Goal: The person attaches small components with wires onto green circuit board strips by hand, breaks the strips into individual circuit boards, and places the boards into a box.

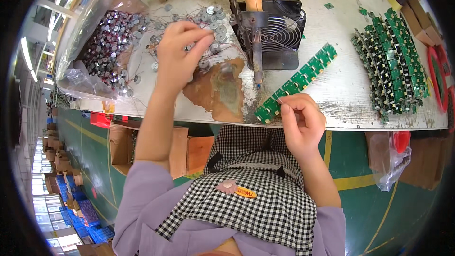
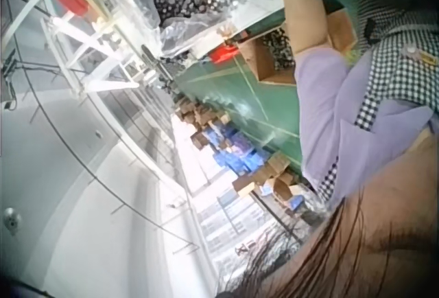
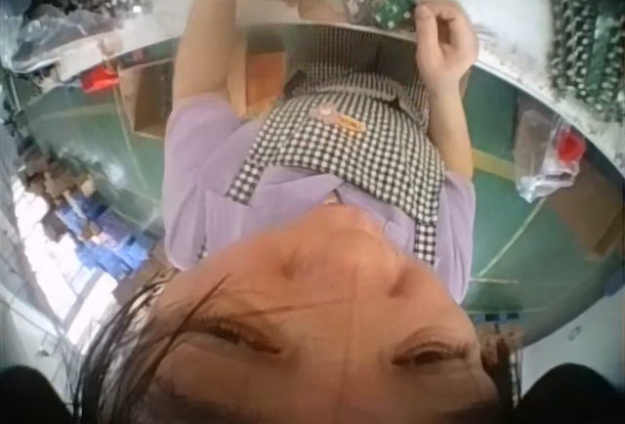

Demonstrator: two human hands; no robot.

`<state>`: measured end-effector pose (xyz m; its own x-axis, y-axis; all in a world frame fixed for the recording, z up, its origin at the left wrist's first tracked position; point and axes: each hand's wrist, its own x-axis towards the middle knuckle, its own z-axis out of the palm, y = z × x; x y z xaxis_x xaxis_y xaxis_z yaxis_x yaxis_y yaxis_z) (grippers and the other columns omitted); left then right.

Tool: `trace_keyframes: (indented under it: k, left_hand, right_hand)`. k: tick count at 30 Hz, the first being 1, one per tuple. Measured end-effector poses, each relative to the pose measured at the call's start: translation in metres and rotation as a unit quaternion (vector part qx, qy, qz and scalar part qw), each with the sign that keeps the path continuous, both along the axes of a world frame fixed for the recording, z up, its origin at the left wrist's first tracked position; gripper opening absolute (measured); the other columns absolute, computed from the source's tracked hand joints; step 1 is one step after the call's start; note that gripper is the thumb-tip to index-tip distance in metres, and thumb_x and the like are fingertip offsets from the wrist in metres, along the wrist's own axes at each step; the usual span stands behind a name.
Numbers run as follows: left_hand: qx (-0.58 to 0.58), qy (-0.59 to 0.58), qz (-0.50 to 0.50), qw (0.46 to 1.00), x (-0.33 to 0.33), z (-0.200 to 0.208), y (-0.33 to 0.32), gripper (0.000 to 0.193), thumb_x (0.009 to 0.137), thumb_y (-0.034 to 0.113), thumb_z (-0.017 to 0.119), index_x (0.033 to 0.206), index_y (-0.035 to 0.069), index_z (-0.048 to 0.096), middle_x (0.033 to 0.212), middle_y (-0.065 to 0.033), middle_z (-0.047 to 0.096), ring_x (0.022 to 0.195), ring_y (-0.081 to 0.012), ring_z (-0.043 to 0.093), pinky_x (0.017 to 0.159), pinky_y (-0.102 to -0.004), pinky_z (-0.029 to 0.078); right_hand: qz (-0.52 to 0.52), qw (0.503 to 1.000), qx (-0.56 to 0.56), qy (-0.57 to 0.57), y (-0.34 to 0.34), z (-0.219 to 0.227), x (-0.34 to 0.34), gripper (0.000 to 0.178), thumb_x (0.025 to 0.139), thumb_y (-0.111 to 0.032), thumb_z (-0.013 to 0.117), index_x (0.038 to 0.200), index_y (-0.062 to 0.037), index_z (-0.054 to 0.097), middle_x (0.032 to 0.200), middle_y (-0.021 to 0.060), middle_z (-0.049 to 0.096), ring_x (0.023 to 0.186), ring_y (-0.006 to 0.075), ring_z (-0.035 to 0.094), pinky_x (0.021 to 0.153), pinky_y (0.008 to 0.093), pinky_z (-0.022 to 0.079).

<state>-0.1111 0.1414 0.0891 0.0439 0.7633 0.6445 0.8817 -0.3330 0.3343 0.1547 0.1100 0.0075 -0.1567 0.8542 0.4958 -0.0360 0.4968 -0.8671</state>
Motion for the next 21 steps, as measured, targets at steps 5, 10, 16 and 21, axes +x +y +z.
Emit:
trace_keyframes:
  k: [5,10,16,21]
  left_hand:
    - [-0.126,0.21,-0.002,0.97,-0.015,-0.015,0.039,0.014,0.072,0.018,0.07,0.079,0.007,0.071,0.08,-0.0092,0.064,0.086,-0.0304,0.059,0.073,-0.0424,0.048]
    - [-0.252,-0.223,-0.021,0.941,-0.03,-0.023,0.044,0.013,0.079,0.015,0.069,0.078,0.002,0.067,0.075,-0.0018,0.063,0.07,-0.0098,0.055,0.063,-0.0256,0.043]
    - [-0.123,-0.342,-0.014,0.932,-0.037,-0.011,0.033,0.013,0.086,0.013,0.067,0.084,0.0,0.065,0.083,-0.0006,0.064,0.073,-0.0069,0.054,0.069,-0.0214,0.043]
    - [0.035,-0.425,-0.027,0.904,-0.037,-0.003,0.038,0.015,0.085,0.011,0.066,0.089,-0.004,0.066,0.08,-0.0032,0.065,0.071,-0.0084,0.059,0.066,-0.0209,0.047]
  right_hand:
    - [0.016,1.0,-0.004,-0.001,0.001,-0.002,-0.004,0.003,0.084,0.007,0.058,0.082,0.0052,0.057,0.09,0.0126,0.062,0.066,0.0077,0.051,0.055,0.0192,0.04]
    - [-0.001,1.0,0.016,-0.013,0.001,-0.002,-0.004,0.004,0.082,0.008,0.059,0.08,0.0046,0.057,0.087,0.0136,0.063,0.067,0.011,0.054,0.056,0.0204,0.042]
    - [-0.005,0.998,0.045,-0.04,0.002,0.0,-0.006,0.005,0.082,0.007,0.061,0.079,0.0046,0.057,0.087,0.0139,0.064,0.066,0.0127,0.054,0.056,0.0226,0.042]
    - [-0.004,0.998,0.042,-0.042,0.002,-0.002,-0.006,0.003,0.085,0.006,0.058,0.082,0.0046,0.057,0.09,0.0128,0.062,0.068,0.0108,0.051,0.058,0.0211,0.041]
